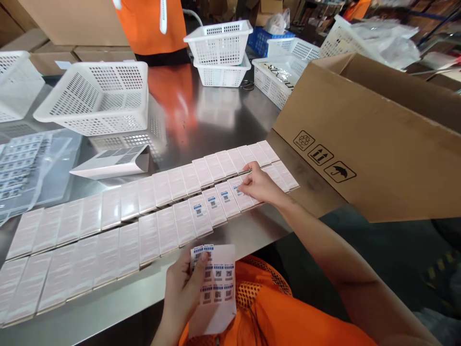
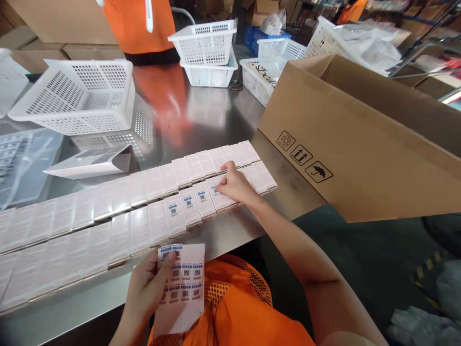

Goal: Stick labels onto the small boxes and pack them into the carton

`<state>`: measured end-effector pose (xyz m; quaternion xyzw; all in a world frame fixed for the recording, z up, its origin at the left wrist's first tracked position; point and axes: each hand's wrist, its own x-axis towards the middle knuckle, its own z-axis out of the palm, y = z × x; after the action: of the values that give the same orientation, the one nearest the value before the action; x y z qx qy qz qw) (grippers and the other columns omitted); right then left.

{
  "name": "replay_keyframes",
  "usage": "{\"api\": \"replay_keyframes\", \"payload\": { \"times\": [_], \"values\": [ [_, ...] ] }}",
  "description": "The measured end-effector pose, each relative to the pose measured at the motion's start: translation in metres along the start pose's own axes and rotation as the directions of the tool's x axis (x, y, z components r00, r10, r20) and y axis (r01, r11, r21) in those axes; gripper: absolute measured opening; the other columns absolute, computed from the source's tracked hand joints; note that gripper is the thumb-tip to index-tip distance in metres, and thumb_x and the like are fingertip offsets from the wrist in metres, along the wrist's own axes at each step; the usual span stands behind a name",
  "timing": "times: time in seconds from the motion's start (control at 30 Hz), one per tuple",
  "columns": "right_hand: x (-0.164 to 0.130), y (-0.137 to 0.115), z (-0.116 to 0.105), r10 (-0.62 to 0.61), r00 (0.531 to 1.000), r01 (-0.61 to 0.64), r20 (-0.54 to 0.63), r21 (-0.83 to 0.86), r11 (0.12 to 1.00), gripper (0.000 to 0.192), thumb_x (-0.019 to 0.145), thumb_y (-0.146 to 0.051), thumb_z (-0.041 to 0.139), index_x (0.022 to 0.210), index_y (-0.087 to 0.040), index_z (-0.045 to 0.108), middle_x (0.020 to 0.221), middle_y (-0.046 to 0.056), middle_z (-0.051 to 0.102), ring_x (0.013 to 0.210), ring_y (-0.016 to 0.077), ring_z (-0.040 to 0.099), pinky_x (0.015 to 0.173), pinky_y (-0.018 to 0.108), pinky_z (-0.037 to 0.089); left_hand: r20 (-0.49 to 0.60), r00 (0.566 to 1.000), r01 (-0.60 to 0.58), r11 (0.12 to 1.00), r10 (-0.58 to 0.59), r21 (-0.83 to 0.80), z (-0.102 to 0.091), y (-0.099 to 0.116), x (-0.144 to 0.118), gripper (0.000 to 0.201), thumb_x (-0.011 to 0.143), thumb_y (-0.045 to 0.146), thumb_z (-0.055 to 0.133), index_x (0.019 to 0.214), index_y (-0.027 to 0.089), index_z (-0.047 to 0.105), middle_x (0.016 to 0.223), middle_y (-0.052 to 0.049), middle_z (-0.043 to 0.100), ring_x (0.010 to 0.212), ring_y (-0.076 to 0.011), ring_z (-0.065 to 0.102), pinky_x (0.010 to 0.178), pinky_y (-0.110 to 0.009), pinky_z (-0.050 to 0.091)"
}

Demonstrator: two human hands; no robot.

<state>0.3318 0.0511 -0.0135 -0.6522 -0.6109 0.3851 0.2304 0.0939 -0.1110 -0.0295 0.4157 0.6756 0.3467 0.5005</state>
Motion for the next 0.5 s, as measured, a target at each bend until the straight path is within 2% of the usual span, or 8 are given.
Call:
{"api": "replay_keyframes", "payload": {
  "times": [0.1, 0.2, 0.3, 0.37, 0.43, 0.5],
  "values": [
    [0.001, 0.005, 0.000, -0.022, 1.000, 0.021, 0.016, 0.032, 0.999, 0.046, 0.069, -0.022, 0.066, 0.102, -0.025, 0.034, 0.064, -0.007, 0.063, 0.056, 0.0142, 0.056, 0.050, 0.023, 0.037, 0.006, 1.000, 0.023, 0.999, -0.023, -0.028, 0.001, -0.001, -0.002, 0.045, 0.077, 0.063, 0.063, 0.077, 0.018, 0.065, 0.061, -0.002, 0.066, 0.057, -0.0188, 0.059, 0.051, -0.024, 0.043],
    [0.001, 0.010, 0.000, -0.054, 0.998, 0.051, 0.040, 0.075, 0.996, 0.042, 0.072, -0.025, 0.064, 0.101, -0.025, 0.034, 0.068, -0.007, 0.063, 0.058, 0.0142, 0.056, 0.051, 0.023, 0.039, 0.017, 1.000, 0.003, 1.000, -0.003, 0.022, 0.000, -0.002, -0.004, 0.044, 0.081, 0.062, 0.060, 0.075, 0.018, 0.063, 0.060, -0.001, 0.064, 0.057, -0.0180, 0.058, 0.050, -0.024, 0.042],
    [0.000, 0.014, 0.000, -0.082, 0.995, 0.076, 0.054, 0.112, 0.991, 0.040, 0.072, -0.026, 0.063, 0.099, -0.025, 0.034, 0.068, -0.006, 0.062, 0.061, 0.0144, 0.056, 0.053, 0.024, 0.040, 0.073, 0.984, -0.174, 0.972, 0.164, 0.160, 0.001, -0.003, -0.005, 0.038, 0.088, 0.053, 0.056, 0.072, 0.019, 0.062, 0.059, 0.000, 0.064, 0.054, -0.0164, 0.057, 0.050, -0.024, 0.040],
    [0.000, 0.015, 0.001, -0.092, 0.994, 0.084, 0.057, 0.131, 0.988, 0.039, 0.072, -0.026, 0.063, 0.098, -0.025, 0.034, 0.067, -0.007, 0.062, 0.061, 0.0146, 0.056, 0.054, 0.024, 0.039, 0.162, 0.923, -0.381, 0.889, 0.350, 0.253, 0.003, -0.002, -0.003, 0.029, 0.092, 0.042, 0.053, 0.075, 0.020, 0.063, 0.062, 0.000, 0.065, 0.055, -0.0161, 0.060, 0.052, -0.024, 0.041],
    [0.000, 0.016, 0.002, -0.094, 0.994, 0.085, 0.058, 0.149, 0.985, 0.038, 0.072, -0.026, 0.062, 0.098, -0.025, 0.034, 0.065, -0.007, 0.061, 0.061, 0.0146, 0.056, 0.054, 0.024, 0.039, 0.265, 0.816, -0.576, 0.758, 0.514, 0.305, 0.008, 0.001, 0.000, 0.020, 0.093, 0.031, 0.051, 0.082, 0.021, 0.065, 0.066, -0.001, 0.067, 0.058, -0.0162, 0.063, 0.054, -0.025, 0.044],
    [0.001, 0.017, 0.002, -0.088, 0.995, 0.078, 0.054, 0.170, 0.982, 0.036, 0.073, -0.026, 0.060, 0.097, -0.025, 0.032, 0.065, -0.007, 0.060, 0.060, 0.0140, 0.055, 0.054, 0.023, 0.040, 0.360, 0.704, -0.709, 0.629, 0.612, 0.317, 0.016, 0.006, 0.003, 0.016, 0.092, 0.023, 0.050, 0.087, 0.021, 0.064, 0.080, -0.004, 0.072, 0.067, -0.0181, 0.068, 0.056, -0.026, 0.048]
  ]
}}
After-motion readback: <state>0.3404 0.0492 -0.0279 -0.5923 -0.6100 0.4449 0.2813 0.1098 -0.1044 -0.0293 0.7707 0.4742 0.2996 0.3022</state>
